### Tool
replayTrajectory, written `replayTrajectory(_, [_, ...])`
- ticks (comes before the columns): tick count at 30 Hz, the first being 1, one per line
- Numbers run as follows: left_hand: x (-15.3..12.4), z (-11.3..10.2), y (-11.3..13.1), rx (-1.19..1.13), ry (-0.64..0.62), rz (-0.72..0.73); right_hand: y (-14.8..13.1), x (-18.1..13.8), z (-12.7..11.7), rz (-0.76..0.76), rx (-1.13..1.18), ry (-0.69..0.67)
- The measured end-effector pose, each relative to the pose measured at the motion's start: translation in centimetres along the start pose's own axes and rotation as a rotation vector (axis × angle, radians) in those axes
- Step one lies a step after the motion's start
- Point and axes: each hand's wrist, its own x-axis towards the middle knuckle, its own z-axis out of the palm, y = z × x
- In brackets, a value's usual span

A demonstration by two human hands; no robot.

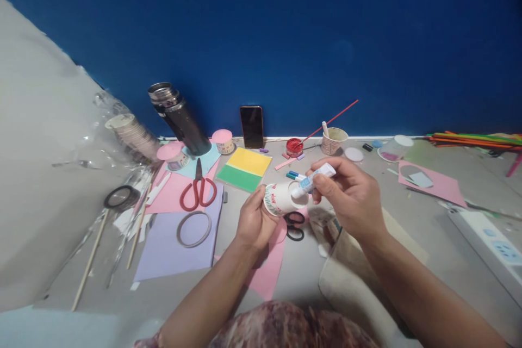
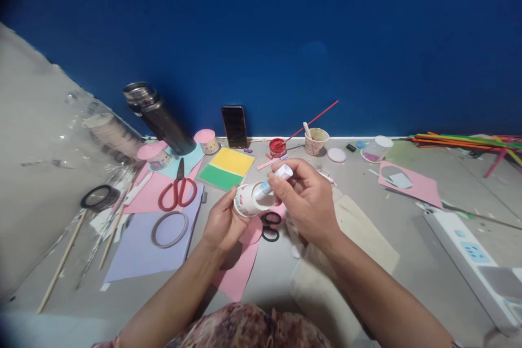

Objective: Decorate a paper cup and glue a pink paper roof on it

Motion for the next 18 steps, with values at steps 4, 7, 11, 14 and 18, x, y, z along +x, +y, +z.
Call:
replayTrajectory(4, [0.1, 0.0, 0.0, -0.018, 0.022, 0.004, -0.2, -0.1, -0.1, 0.046, 0.012, -0.107])
replayTrajectory(7, [0.1, -0.1, 0.3, -0.02, 0.029, -0.044, -0.4, 0.2, -0.8, 0.028, -0.058, -0.175])
replayTrajectory(11, [0.3, -0.3, 0.4, -0.025, 0.02, -0.082, -0.5, 0.8, -2.1, -0.106, -0.268, -0.193])
replayTrajectory(14, [0.4, -0.5, 0.4, -0.033, 0.031, -0.102, -0.4, 1.1, -2.8, -0.208, -0.366, -0.173])
replayTrajectory(18, [0.3, -0.3, 0.4, -0.026, 0.061, -0.106, -0.3, 1.0, -3.0, -0.327, -0.416, -0.151])
